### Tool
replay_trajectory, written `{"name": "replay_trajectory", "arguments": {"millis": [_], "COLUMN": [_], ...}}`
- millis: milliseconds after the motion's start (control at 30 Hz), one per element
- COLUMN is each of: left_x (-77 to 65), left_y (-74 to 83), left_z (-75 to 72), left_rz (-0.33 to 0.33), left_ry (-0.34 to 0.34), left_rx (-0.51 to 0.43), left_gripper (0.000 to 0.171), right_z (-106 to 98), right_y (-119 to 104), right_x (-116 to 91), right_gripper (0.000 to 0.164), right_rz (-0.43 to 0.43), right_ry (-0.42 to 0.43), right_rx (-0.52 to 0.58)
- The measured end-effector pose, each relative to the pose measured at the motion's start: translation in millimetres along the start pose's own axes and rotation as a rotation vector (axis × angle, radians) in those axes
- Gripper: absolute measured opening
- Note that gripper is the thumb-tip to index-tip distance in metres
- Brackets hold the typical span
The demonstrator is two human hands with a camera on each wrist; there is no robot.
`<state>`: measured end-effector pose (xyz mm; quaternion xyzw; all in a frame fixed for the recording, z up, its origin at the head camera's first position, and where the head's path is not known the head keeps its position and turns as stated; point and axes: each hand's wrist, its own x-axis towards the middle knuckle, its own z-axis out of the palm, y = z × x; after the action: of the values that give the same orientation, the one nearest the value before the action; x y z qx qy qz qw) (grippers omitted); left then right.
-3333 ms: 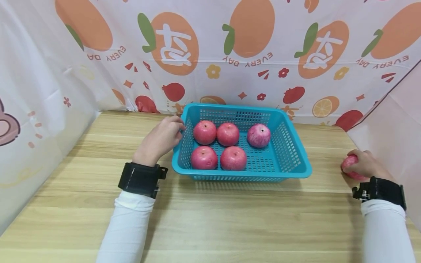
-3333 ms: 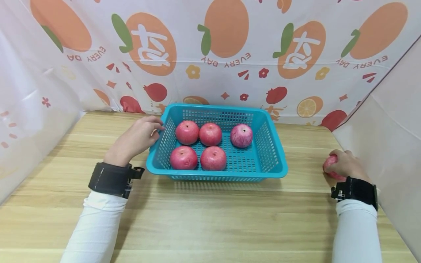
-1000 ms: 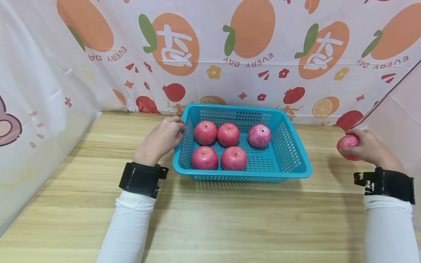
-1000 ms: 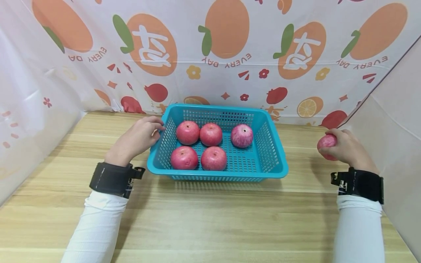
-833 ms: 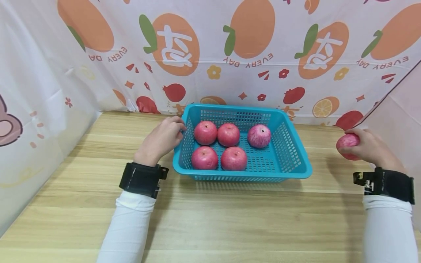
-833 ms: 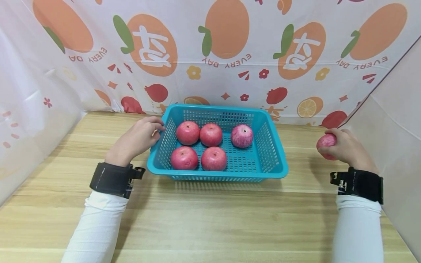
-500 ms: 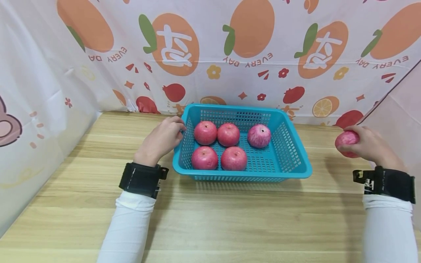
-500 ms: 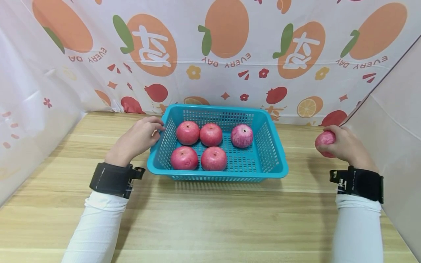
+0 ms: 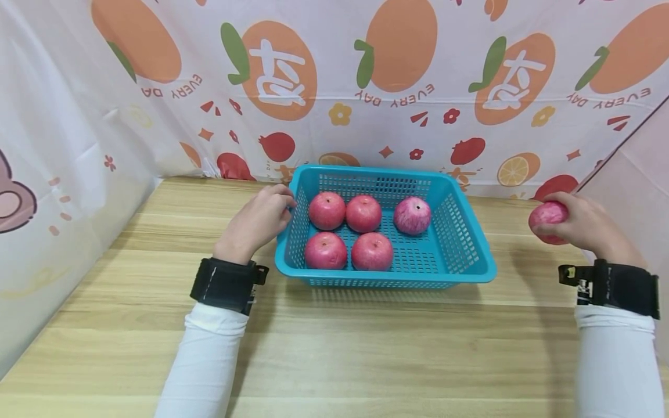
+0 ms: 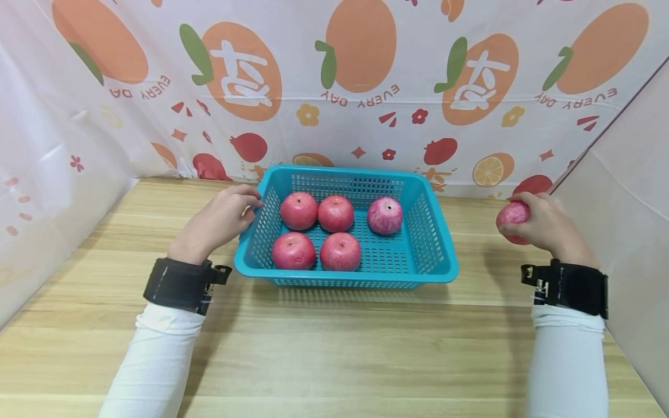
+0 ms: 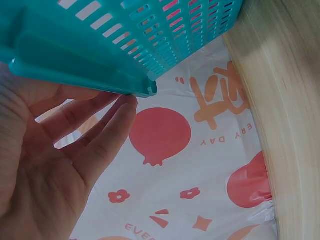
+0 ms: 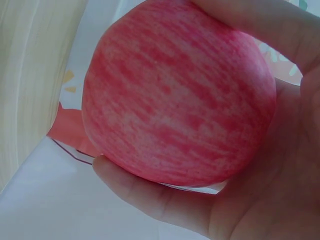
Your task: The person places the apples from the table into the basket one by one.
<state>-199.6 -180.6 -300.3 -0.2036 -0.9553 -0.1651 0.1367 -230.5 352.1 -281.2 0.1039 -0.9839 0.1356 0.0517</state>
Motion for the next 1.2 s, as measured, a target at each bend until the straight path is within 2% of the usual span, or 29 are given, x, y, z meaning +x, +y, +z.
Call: {"name": "replay_trajectory", "arguments": {"millis": [533, 1200], "left_x": [0.9, 1.2], "left_y": [-0.1, -1.5], "left_z": [-1.2, -1.1], "left_rz": [-0.015, 0.025], "left_ry": [-0.014, 0.016], "left_rx": [-0.016, -0.008], "left_gripper": [0.024, 0.021], "right_z": [-8, -15], "right_y": [-13, -33], "right_x": [4, 9], "right_gripper": [0.064, 0.069], "right_rz": [-0.021, -0.052], "right_ry": [0.013, -0.002], "right_rx": [0.007, 0.053]}}
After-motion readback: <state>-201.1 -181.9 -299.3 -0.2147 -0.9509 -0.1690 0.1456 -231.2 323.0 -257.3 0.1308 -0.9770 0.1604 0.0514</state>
